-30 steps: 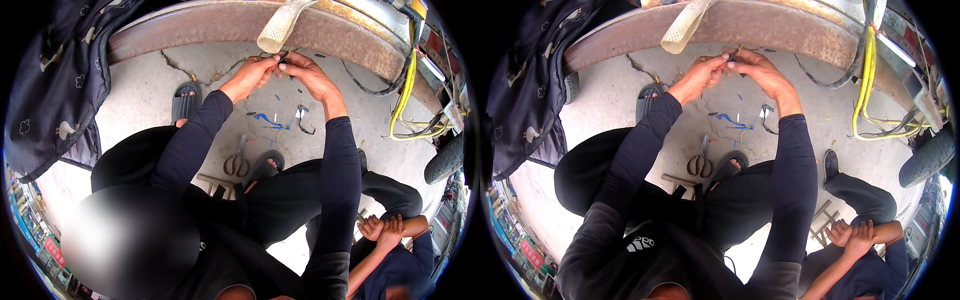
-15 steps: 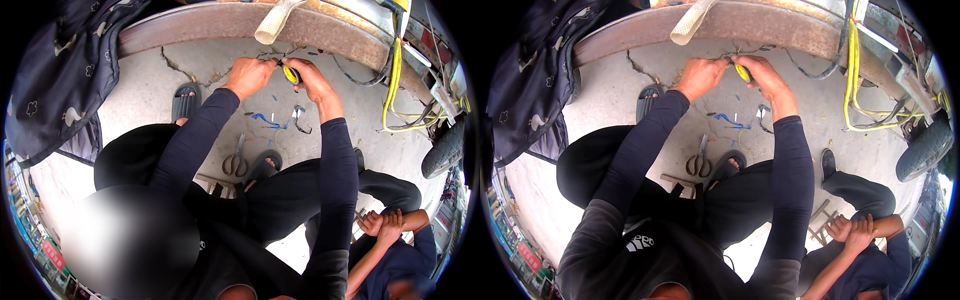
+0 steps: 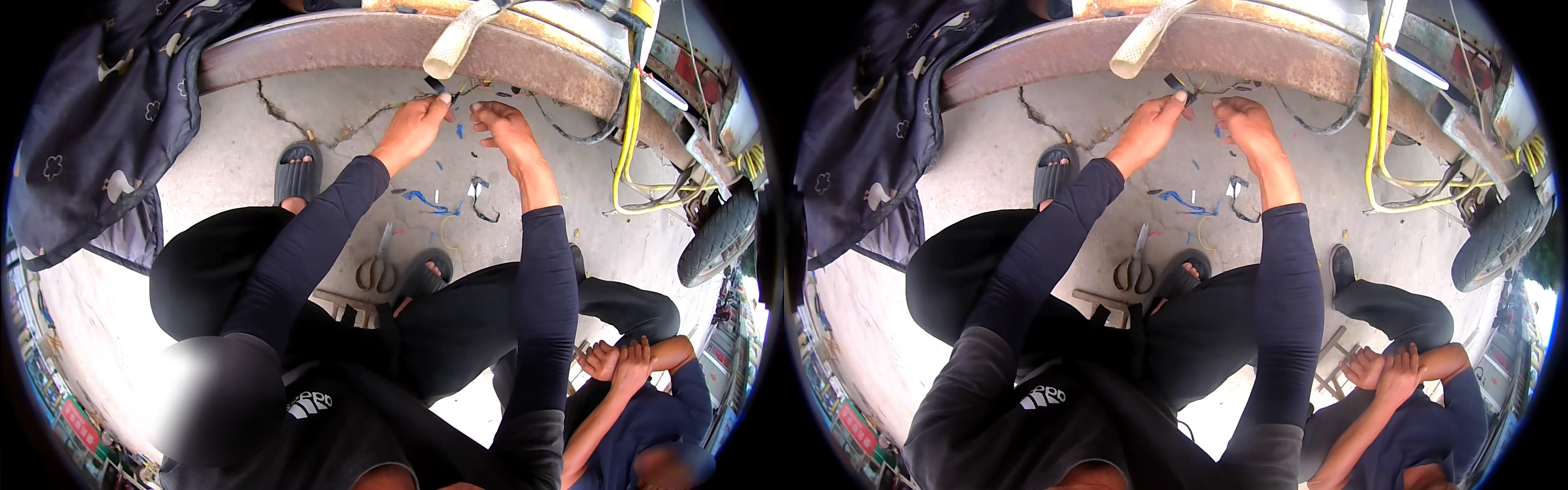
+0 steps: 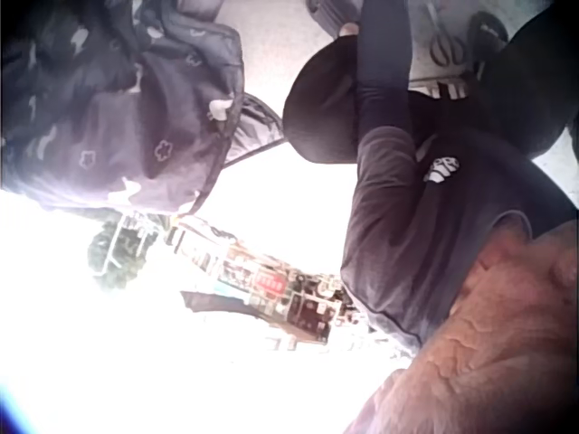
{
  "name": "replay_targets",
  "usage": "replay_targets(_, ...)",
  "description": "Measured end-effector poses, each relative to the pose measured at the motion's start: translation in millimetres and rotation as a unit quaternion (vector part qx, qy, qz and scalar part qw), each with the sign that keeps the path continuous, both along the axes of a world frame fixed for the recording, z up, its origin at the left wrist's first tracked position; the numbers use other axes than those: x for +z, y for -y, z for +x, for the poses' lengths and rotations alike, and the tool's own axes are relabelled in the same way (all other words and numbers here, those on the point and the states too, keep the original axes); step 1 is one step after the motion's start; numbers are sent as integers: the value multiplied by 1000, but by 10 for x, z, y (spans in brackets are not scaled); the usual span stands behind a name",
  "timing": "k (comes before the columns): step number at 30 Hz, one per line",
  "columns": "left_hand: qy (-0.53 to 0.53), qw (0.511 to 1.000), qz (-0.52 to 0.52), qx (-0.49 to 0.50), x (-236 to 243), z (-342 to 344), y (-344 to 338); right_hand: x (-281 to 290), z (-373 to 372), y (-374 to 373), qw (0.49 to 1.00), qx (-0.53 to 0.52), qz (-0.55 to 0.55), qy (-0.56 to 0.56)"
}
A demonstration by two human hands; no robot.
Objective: The person squats on the ground and repairs electrical wires on a vehicle. They strip the insulation from the wire ends using pliers, twist the exposed strands together, and wrap the connections with electrical tape.
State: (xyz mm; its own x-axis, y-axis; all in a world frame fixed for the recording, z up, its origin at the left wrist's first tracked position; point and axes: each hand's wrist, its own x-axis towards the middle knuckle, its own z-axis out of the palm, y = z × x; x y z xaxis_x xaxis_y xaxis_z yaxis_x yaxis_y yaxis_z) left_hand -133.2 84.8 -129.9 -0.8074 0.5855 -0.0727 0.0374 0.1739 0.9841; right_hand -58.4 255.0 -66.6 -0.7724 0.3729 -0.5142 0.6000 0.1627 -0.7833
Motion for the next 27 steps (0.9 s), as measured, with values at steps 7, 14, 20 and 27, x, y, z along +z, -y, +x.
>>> replay_targets(7,376,921,30,-98,52,-298,53,-504,-200,-48,979,78,-151,-116)
replay_targets(14,194,976,17,-95,-11,-198,-83,-114,-64,-45,993,103,-60,2)
replay_targets(20,-155,968,-184,-74,180,-372,119,-160,-194,366,994,7,-104,14)
replay_targets(27,-248,936,-238,-79,-4,-151,-140,-347,-159,361,996,-69,-57,22)
